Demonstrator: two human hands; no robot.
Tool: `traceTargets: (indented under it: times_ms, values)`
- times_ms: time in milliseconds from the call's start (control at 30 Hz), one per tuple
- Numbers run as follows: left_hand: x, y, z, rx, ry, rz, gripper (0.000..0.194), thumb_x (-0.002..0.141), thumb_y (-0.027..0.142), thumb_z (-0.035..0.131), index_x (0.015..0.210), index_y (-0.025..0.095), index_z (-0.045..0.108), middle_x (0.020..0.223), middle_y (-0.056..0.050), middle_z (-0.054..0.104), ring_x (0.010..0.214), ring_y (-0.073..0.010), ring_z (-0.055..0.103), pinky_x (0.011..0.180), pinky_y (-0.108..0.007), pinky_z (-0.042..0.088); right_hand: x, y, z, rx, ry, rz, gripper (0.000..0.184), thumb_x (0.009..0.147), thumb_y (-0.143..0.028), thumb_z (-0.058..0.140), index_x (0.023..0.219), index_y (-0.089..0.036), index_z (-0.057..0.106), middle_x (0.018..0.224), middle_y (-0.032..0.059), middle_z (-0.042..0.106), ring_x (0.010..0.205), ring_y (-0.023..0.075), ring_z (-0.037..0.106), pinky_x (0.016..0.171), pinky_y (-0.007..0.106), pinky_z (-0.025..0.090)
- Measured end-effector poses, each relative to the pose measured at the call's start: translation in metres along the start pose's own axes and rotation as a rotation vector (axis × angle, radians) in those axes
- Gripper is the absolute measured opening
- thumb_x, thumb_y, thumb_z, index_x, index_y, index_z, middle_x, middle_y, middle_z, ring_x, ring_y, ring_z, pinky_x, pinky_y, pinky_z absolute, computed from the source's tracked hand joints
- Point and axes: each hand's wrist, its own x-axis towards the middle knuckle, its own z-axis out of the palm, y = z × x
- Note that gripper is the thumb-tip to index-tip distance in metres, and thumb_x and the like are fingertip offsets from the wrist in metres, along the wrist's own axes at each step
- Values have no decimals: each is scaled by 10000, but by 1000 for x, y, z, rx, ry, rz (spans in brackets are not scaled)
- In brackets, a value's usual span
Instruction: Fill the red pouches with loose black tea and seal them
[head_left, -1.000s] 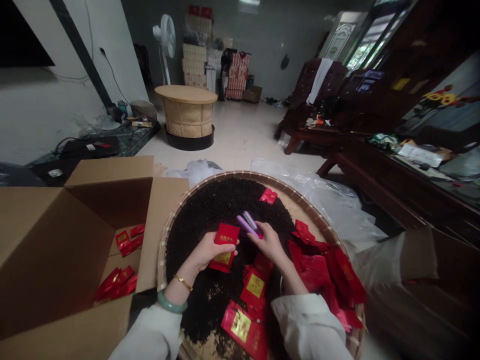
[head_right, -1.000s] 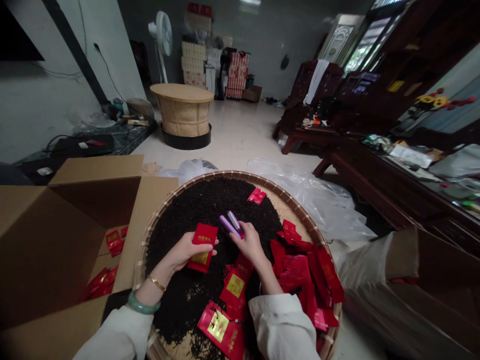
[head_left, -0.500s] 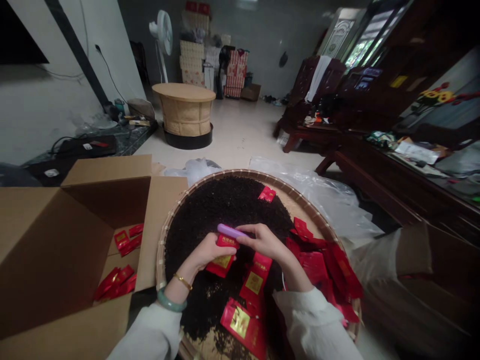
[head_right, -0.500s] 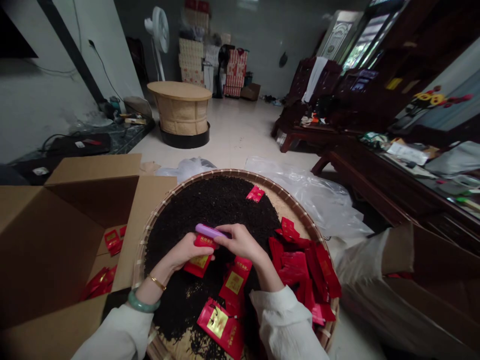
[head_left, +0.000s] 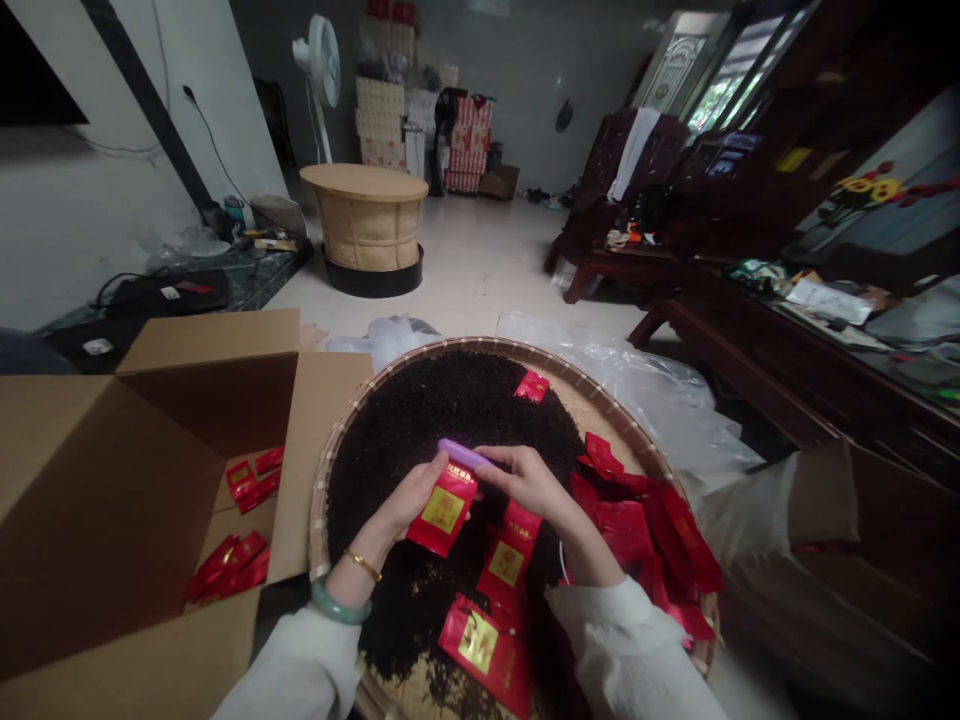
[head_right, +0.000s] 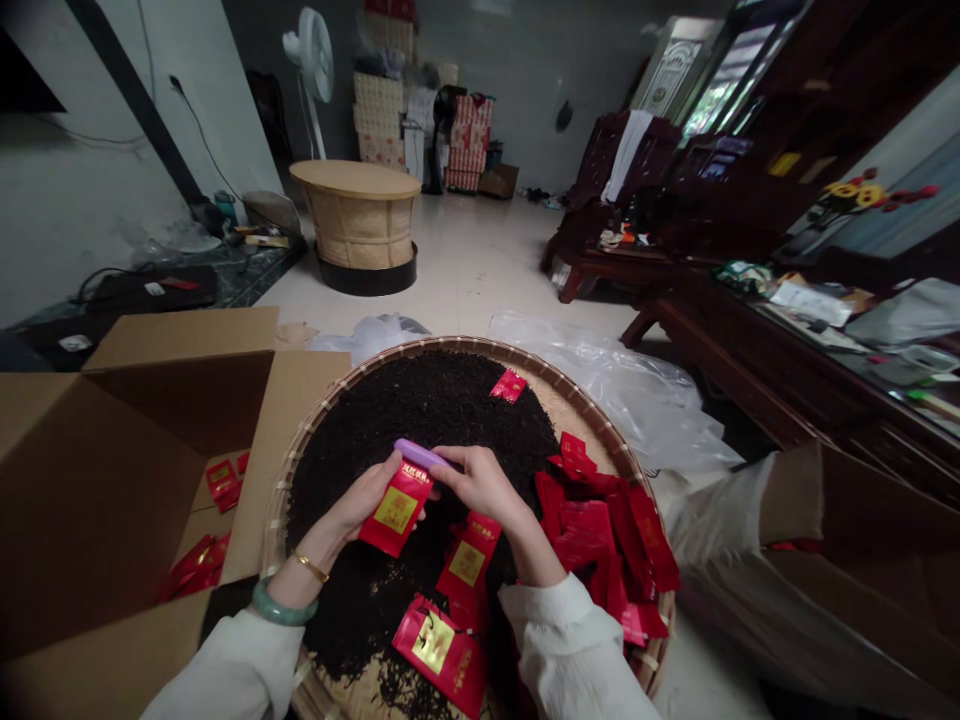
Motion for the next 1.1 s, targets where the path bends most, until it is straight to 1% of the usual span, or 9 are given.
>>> traceTargets:
  times_ms: [133,200,367,500,567,700,833,900,1100]
  values:
    - [0,-1,0,-3,6,7,731,670,761,534,887,74,660,711,-133,721,507,-181,650,506,-275,516,-1,-1,-2,58,0,22,322,823,-403,575,1011,-185,718,922,15,732,837,243,647,762,308,473]
    - [0,-1,0,-4,2,7,727,677,757,532,898,77,659,713,-132,721,509,-185,651,501,-278,514,-2,-2,-2,93,10,46,344,800,-409,603,1040,-186,710,942,26,731,840,244,649,749,315,488]
    - [0,-1,0,-11,-15,18,708,684,745,541,912,84,650,708,-126,718,521,-183,651,512,-279,512,-4,-4,-2,183,12,100,385,803,-440,600,1070,-180,698,875,35,735,773,230,657,687,314,514]
    - [0,0,0,-44,-21,-8,700,662,743,568,887,85,651,700,-120,711,524,-181,643,520,-281,502,-4,-2,-1,171,9,89,381,808,-458,583,1057,-197,705,877,27,734,799,240,658,698,314,506]
    - [1,1,0,-98,10,-1,675,636,723,615,862,89,653,689,-100,704,534,-176,635,531,-277,494,-3,0,-1,130,9,65,364,811,-448,579,1037,-197,713,900,25,736,831,249,655,734,320,496]
    - [4,2,0,-168,158,148,540,608,567,748,884,113,659,721,-39,694,588,-134,609,578,-234,466,-1,4,4,84,-15,21,325,811,-421,584,996,-197,728,933,16,741,866,261,656,793,336,482]
    - [7,0,-1,-98,238,132,478,569,497,789,821,111,661,630,4,644,522,-108,546,524,-219,414,0,5,10,86,-14,25,328,804,-413,598,1023,-204,724,955,16,744,879,274,659,806,349,484]
    - [7,0,-1,-83,251,149,432,590,485,776,776,117,652,603,19,622,504,-98,522,510,-213,393,0,6,11,92,-17,28,328,807,-411,597,1026,-202,724,958,18,744,882,276,660,808,351,485]
    - [5,0,0,-86,218,190,382,616,461,755,730,117,633,586,23,601,483,-85,490,495,-206,371,0,5,12,87,-38,33,340,816,-415,583,1024,-186,723,968,28,740,890,276,655,802,338,475]
